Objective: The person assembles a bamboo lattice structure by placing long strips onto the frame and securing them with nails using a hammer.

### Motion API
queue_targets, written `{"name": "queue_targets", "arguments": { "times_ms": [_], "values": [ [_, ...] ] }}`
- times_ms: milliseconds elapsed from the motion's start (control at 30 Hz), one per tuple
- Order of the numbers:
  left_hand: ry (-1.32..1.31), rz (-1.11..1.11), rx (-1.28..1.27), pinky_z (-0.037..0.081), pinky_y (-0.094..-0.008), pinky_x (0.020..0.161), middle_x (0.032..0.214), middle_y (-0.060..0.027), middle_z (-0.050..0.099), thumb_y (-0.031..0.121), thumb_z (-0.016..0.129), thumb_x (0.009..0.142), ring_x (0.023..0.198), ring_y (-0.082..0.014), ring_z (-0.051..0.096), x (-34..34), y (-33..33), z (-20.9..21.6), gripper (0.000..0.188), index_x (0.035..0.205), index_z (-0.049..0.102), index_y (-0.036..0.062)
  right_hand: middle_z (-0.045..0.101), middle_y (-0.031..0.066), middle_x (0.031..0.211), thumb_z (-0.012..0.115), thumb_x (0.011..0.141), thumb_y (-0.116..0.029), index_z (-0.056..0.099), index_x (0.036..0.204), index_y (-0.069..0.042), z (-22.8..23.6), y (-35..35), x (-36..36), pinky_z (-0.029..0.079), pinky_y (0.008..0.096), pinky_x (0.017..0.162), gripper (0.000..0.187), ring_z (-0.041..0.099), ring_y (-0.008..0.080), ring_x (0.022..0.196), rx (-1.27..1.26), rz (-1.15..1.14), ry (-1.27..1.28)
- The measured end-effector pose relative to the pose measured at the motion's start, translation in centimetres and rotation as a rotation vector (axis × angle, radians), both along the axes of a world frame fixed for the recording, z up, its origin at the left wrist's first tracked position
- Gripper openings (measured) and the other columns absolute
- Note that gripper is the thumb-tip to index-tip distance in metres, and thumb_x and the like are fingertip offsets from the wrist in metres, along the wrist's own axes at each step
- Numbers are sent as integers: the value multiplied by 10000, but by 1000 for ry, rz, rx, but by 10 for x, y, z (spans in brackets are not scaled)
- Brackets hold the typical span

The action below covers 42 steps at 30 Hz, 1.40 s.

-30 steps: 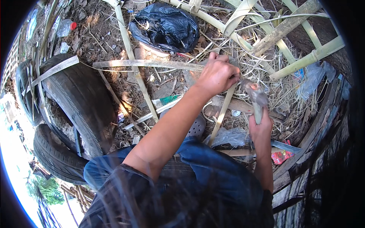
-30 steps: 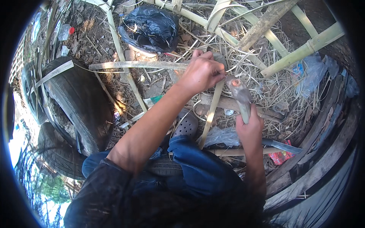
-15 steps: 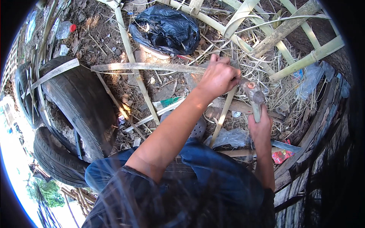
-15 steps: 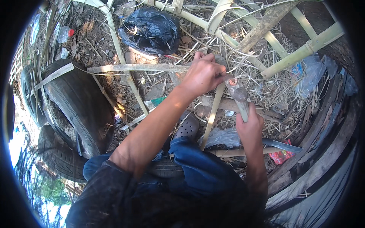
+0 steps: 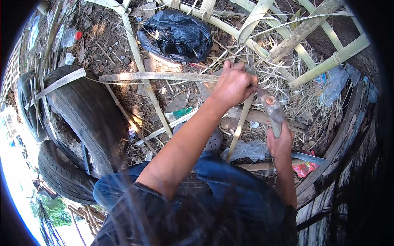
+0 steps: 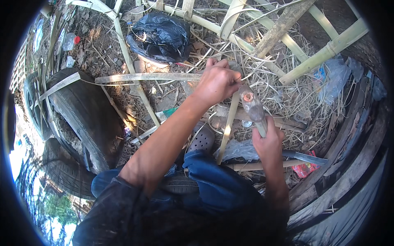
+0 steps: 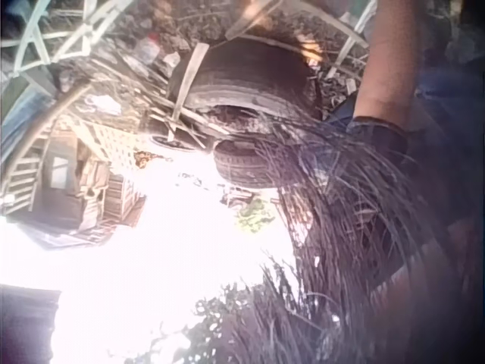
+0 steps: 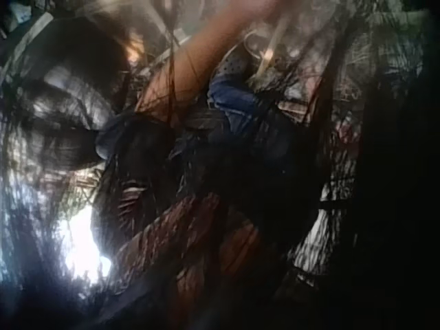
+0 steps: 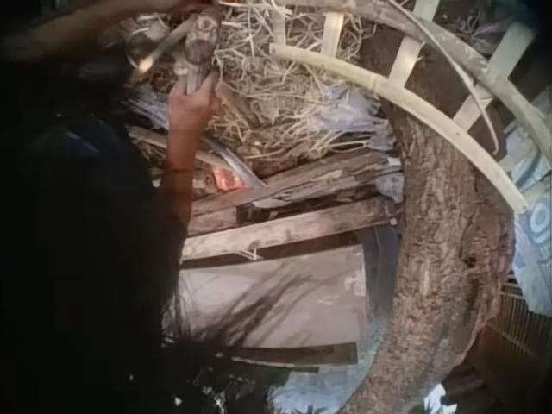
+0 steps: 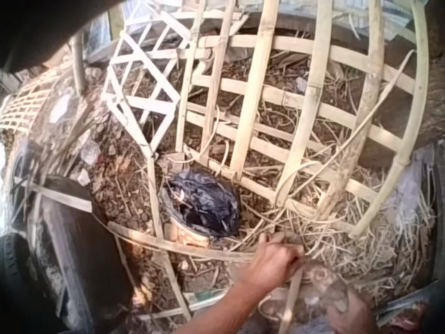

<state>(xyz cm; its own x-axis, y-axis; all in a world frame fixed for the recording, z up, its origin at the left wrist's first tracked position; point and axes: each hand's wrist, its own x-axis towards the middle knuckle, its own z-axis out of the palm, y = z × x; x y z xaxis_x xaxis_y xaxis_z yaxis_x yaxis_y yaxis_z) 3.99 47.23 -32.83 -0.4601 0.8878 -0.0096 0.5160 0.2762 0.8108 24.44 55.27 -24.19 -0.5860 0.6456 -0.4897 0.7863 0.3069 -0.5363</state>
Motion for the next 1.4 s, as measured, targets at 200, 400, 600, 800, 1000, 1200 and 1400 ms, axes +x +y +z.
{"name": "queue_targets", "arguments": {
  "times_ms": [200,400,600,800,1000,1200,1400],
  "values": [
    [-17,-27,-40,346,-409,837,632,-9,582,163,775,664,796,-216,545,2,-1,2,136,682,643,136,604,180,636,619,747,-12,585,932,33,-9,-2,8,489,379,532,194,665,310,584,12,-85,40],
    [5,-38,-41,345,-409,839,631,-9,583,184,776,681,820,-208,544,3,-2,0,142,689,642,139,603,226,683,601,763,-25,568,1005,20,-2,-2,-3,480,424,559,248,637,396,636,55,42,36],
    [33,-43,-52,346,-411,850,652,-14,592,204,775,685,825,-214,546,2,-2,0,134,704,657,145,600,221,668,591,758,4,582,994,27,-5,-4,-4,477,401,550,237,647,369,617,31,-1,-22],
    [22,-56,-56,345,-408,845,615,-14,580,200,765,698,818,-209,549,3,-3,-2,137,697,640,143,588,166,618,595,738,29,585,930,25,-10,-8,10,468,353,506,192,642,274,531,189,27,231],
    [28,-72,-66,344,-408,844,626,-13,580,209,768,698,830,-212,547,3,1,1,154,691,632,136,576,191,608,591,747,12,569,974,32,-22,-10,32,466,386,512,230,630,342,542,-13,-133,249],
    [14,-71,-70,337,-408,852,640,-12,584,220,772,694,836,-211,549,0,2,3,162,695,638,130,591,190,613,597,743,-6,579,980,39,-16,-4,16,486,379,536,242,647,332,561,127,-23,215],
    [-29,-65,-66,339,-408,847,624,13,599,219,772,700,826,-211,554,3,1,3,164,699,637,127,619,200,667,644,759,-35,576,982,37,-16,-10,19,500,378,561,244,676,331,625,109,-58,250]
  ]
}}
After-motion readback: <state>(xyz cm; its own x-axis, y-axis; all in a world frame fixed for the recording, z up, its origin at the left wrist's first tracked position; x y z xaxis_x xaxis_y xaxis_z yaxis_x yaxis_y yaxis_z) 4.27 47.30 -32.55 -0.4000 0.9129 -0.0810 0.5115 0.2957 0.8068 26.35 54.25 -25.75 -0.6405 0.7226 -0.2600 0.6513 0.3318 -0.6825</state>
